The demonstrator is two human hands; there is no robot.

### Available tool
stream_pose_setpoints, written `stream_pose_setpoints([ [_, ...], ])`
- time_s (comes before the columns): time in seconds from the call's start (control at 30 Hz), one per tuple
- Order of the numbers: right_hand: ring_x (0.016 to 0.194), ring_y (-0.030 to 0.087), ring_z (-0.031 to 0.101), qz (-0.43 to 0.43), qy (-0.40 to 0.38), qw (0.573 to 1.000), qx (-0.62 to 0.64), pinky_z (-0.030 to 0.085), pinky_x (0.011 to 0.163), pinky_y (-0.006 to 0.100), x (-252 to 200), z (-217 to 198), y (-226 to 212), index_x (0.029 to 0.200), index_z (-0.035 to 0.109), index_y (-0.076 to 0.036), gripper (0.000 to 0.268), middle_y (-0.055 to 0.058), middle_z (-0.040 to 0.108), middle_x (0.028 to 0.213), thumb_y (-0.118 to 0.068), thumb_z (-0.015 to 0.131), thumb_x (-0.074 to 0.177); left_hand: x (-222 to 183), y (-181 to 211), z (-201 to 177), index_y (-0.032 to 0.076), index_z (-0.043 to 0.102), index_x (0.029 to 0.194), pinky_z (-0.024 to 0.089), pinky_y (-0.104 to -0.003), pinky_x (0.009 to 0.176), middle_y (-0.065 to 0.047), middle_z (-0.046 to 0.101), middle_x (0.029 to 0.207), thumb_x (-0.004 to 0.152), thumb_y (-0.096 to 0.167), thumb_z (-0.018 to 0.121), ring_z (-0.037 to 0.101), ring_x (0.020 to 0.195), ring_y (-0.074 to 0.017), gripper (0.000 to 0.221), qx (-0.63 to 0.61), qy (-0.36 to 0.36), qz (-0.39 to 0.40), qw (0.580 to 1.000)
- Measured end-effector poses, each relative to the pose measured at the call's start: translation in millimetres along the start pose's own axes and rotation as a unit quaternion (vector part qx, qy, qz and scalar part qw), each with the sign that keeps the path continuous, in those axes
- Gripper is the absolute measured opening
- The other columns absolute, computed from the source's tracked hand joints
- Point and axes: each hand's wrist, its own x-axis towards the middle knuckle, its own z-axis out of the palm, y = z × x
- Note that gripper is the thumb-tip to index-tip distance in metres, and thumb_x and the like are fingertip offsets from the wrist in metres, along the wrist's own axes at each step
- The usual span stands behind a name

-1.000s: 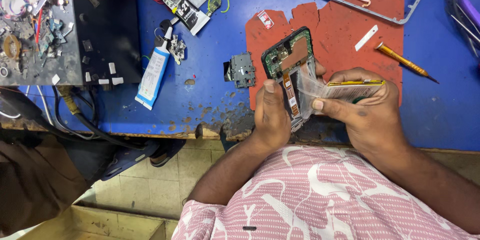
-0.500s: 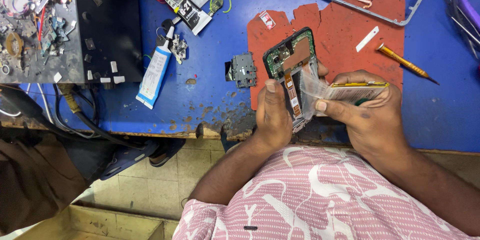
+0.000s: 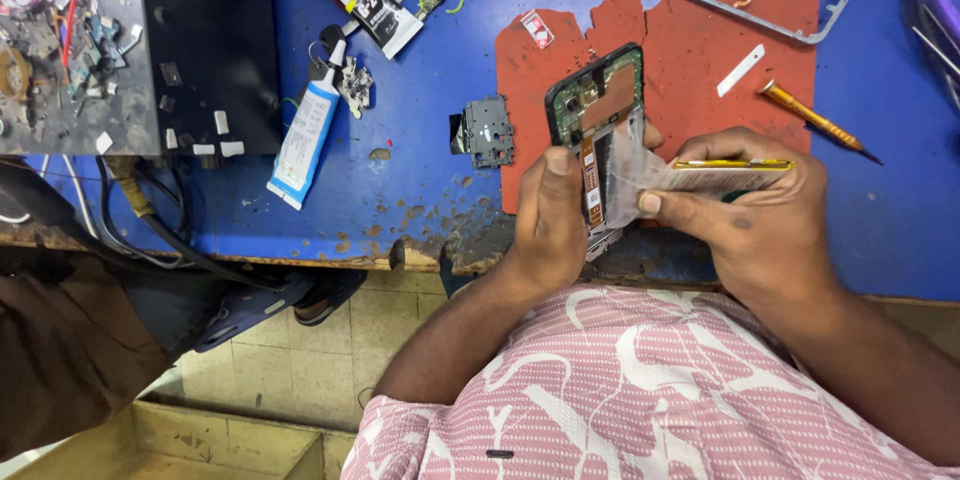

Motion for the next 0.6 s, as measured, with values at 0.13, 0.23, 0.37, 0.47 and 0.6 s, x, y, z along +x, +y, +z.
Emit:
stream_pose_setpoints([
  [0.13, 0.084, 0.014, 0.073, -0.013, -0.002, 0.998, -0.068, 0.064, 0.078, 0.029, 2.5, 1.7, -6.7, 0.105, 0.067, 0.003, 0.024, 0.01, 0.074, 0.094, 0.007, 0.08, 0.084, 4.9, 3.0, 2.3, -0.003, 0.052, 0.141, 0.058, -0.031, 0.096, -0.012, 0.065, 0.121, 0.117, 0.051, 0.024, 0.067, 0.108, -0.0157, 0.065, -0.016, -0.009, 0.003, 1.0],
  [0.23, 0.085, 0.014, 0.074, -0.016, -0.011, 0.997, -0.077, 0.064, 0.079, 0.029, 3.5, 3.0, -10.2, 0.105, 0.068, 0.003, 0.024, 0.01, 0.074, 0.095, 0.006, 0.079, 0.085, 4.7, 2.0, 0.6, -0.004, 0.053, 0.14, 0.058, -0.031, 0.096, -0.012, 0.066, 0.117, 0.119, 0.048, 0.023, 0.067, 0.107, -0.0157, 0.063, -0.005, -0.015, 0.004, 1.0],
  [0.37, 0.086, 0.013, 0.073, -0.033, -0.016, 0.994, -0.103, 0.063, 0.079, 0.028, 4.8, 4.5, -12.1, 0.104, 0.068, 0.003, 0.024, 0.01, 0.074, 0.096, 0.005, 0.082, 0.084, 4.7, -0.6, -2.4, -0.005, 0.054, 0.134, 0.058, -0.031, 0.096, -0.013, 0.068, 0.114, 0.12, 0.047, 0.023, 0.068, 0.105, -0.0159, 0.063, 0.038, -0.014, 0.012, 0.999],
  [0.47, 0.085, 0.013, 0.073, -0.025, -0.011, 0.994, -0.108, 0.064, 0.078, 0.028, 5.8, 6.4, -12.5, 0.102, 0.069, 0.003, 0.024, 0.01, 0.074, 0.095, 0.005, 0.083, 0.083, 4.7, -1.7, -4.2, -0.005, 0.055, 0.133, 0.058, -0.03, 0.095, -0.012, 0.068, 0.113, 0.121, 0.048, 0.023, 0.068, 0.104, -0.0156, 0.063, 0.045, -0.016, 0.016, 0.999],
  [0.6, 0.085, 0.014, 0.074, -0.014, -0.019, 0.995, -0.093, 0.066, 0.076, 0.029, 8.8, 7.1, -15.7, 0.101, 0.069, 0.004, 0.022, 0.01, 0.074, 0.094, 0.006, 0.082, 0.083, 5.7, -1.6, -3.5, -0.003, 0.054, 0.138, 0.058, -0.031, 0.095, -0.012, 0.067, 0.114, 0.12, 0.048, 0.023, 0.068, 0.105, -0.0155, 0.063, 0.04, -0.014, 0.013, 0.999],
])
